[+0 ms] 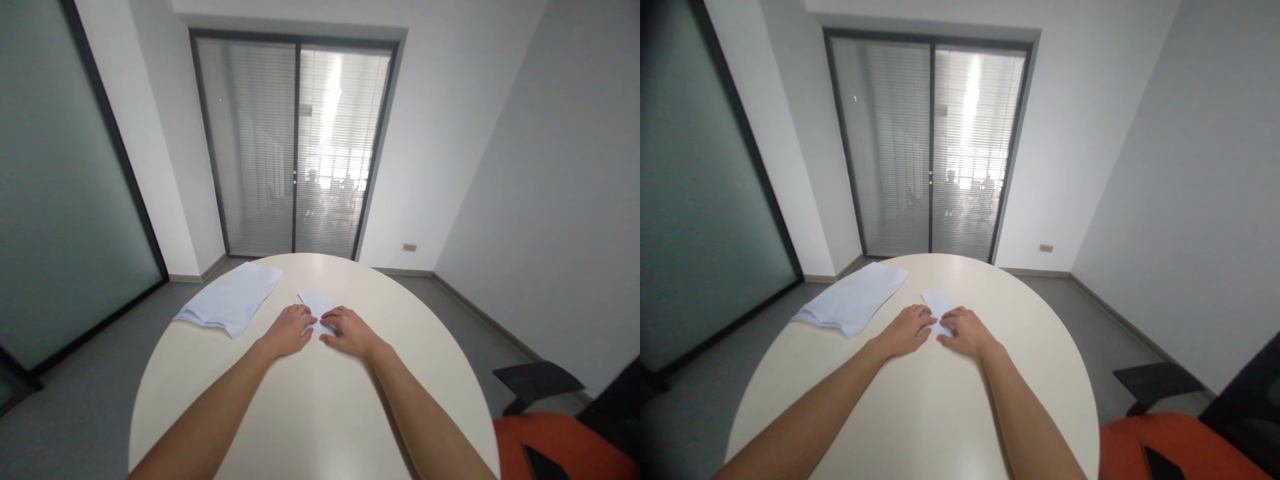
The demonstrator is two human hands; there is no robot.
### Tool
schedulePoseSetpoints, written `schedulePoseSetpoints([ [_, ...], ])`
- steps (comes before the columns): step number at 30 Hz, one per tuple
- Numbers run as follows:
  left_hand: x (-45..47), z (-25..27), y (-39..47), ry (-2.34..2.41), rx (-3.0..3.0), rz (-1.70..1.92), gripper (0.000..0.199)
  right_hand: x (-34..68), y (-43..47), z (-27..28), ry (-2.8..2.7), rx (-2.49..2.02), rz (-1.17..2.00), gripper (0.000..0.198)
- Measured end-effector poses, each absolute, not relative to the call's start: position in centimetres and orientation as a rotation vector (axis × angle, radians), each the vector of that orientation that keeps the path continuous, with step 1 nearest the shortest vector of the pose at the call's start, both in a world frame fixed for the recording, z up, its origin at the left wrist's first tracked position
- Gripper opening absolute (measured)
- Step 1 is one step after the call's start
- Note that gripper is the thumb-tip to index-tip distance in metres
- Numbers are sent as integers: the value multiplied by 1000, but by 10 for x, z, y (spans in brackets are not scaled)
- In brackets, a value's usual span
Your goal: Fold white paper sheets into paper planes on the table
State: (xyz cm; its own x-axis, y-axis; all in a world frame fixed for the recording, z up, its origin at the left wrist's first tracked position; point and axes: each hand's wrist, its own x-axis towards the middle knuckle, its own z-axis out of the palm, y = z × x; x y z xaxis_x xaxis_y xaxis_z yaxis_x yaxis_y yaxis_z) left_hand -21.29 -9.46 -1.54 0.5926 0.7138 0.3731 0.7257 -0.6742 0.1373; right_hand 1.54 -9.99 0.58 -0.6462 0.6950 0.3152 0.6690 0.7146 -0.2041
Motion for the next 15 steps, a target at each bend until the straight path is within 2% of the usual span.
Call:
schedulePoseSetpoints([
  [6, -213, -20, -94, -1241, -2816, -613, 32, 22, -94, 3, -2559, -1056, 96, 30],
  [15, -207, -13, -96, -1255, -2732, -670, 24, 18, -95, 2, -2563, -1079, 48, 31],
])
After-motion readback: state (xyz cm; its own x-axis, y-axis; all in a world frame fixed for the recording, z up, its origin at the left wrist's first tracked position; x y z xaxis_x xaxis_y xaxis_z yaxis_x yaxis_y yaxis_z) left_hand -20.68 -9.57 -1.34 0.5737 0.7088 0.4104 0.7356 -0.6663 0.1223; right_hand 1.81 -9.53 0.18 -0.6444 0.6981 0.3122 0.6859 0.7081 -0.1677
